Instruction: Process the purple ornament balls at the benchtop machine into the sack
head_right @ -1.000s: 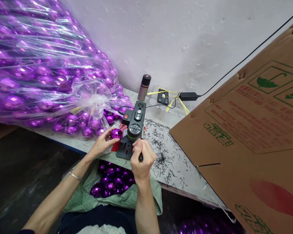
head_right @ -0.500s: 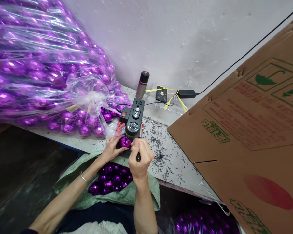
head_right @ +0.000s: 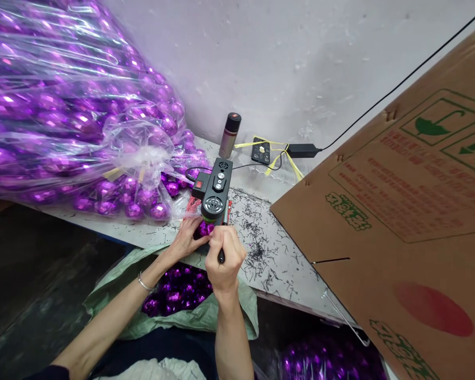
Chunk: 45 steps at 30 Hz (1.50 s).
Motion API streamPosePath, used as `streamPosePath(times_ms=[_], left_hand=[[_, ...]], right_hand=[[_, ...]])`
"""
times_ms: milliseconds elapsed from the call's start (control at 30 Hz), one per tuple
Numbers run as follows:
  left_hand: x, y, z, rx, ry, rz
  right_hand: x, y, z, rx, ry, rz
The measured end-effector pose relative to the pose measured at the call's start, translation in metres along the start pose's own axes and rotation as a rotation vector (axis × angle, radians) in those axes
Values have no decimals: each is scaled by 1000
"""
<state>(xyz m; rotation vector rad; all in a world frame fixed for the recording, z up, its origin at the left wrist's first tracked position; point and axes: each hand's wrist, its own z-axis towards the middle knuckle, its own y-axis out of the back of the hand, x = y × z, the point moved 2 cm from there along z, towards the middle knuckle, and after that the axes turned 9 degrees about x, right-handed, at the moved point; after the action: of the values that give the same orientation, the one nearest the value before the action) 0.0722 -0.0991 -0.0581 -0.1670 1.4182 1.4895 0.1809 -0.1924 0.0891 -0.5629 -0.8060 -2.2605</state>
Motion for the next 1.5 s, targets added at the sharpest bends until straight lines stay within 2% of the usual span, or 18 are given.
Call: streamPosePath(times_ms=[267,633,1100,1500], left_hand=[[9,-11,-8,-15,-15,-68],[10,-15,-8,-45,-30,-80],[11,-17,-9,-70,-50,-90],[12,-16,-7,-54,-35,-89]], right_hand=[[-3,-5,-11,-19,42,-24],[-42,-30,-52,-110,106,-38],[-51,-36,-58,-170,127,-48],[-57,-40,-63,-149,171,-18]])
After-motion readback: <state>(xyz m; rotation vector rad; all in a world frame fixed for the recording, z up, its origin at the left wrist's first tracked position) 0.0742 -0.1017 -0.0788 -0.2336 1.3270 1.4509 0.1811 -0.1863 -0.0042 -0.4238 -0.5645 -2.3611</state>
